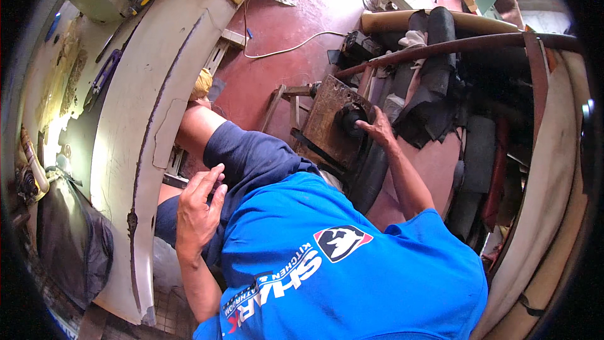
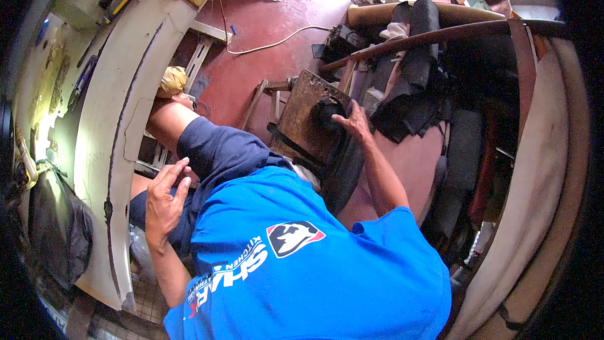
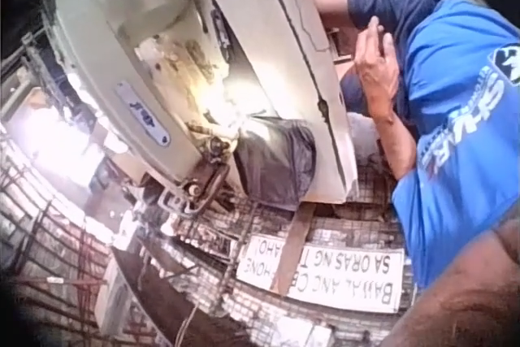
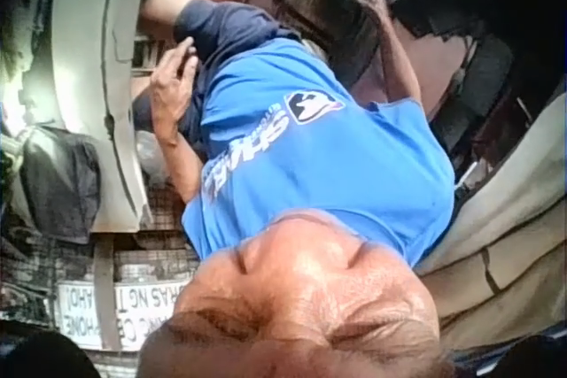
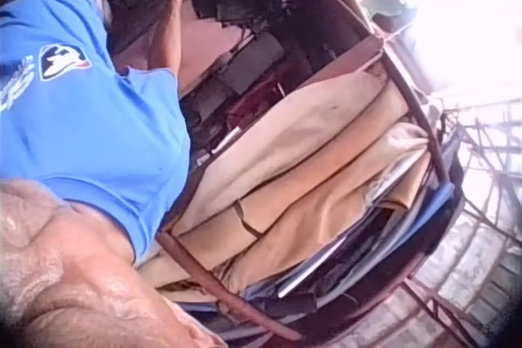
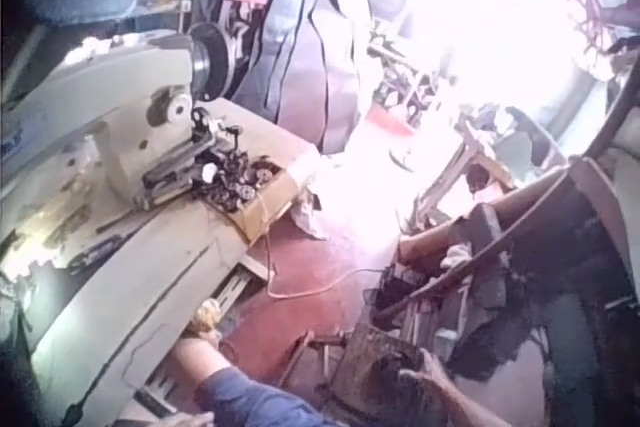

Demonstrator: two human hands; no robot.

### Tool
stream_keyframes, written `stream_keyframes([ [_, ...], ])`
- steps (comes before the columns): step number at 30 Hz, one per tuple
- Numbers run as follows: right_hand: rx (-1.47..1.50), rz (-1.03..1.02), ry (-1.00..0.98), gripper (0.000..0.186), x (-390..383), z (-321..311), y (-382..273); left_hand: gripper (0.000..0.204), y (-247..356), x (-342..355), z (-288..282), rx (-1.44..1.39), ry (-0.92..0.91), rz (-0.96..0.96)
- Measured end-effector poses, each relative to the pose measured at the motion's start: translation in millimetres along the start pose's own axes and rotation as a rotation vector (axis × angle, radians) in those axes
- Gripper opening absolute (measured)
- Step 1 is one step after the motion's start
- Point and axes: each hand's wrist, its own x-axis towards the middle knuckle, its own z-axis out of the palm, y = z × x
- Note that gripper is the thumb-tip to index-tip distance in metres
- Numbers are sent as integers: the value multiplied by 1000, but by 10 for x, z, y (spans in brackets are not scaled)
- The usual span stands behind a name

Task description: Sewing a black leather bag or pouch using an industrial sewing machine.

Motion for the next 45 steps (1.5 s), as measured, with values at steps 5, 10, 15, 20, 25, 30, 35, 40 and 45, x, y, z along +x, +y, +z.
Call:
stream_keyframes([
  [5, 152, -69, -192, 100, 145, 313, 209, 37, 53, 1, 54, 49, 21, 25],
  [10, 240, 49, -163, 88, 119, 389, 149, 35, 18, -3, 126, 89, 13, 23],
  [15, 111, 152, -228, 86, 13, 222, -272, 33, -23, 107, 235, 90, -6, 53],
  [20, 295, 130, -101, 78, -150, 370, -409, 30, -111, 416, 507, -22, -97, 138],
  [25, 268, 167, -62, 82, -248, 512, -525, 31, -291, 903, 1123, -63, -218, 203],
  [30, 712, 258, -430, 62, -305, 530, -926, 43, -454, 1155, 1496, -48, -383, 19],
  [35, 1175, 245, -437, 40, -530, 262, -1749, 81, -94, 1281, 1398, -81, -444, -260],
  [40, 1420, 94, -466, 36, -663, 79, -2478, 65, 119, 1156, 1278, -477, 165, -234],
  [45, 1124, -328, -331, 35, -653, 95, -2583, 43, 266, 1068, 758, -300, 303, -68],
])
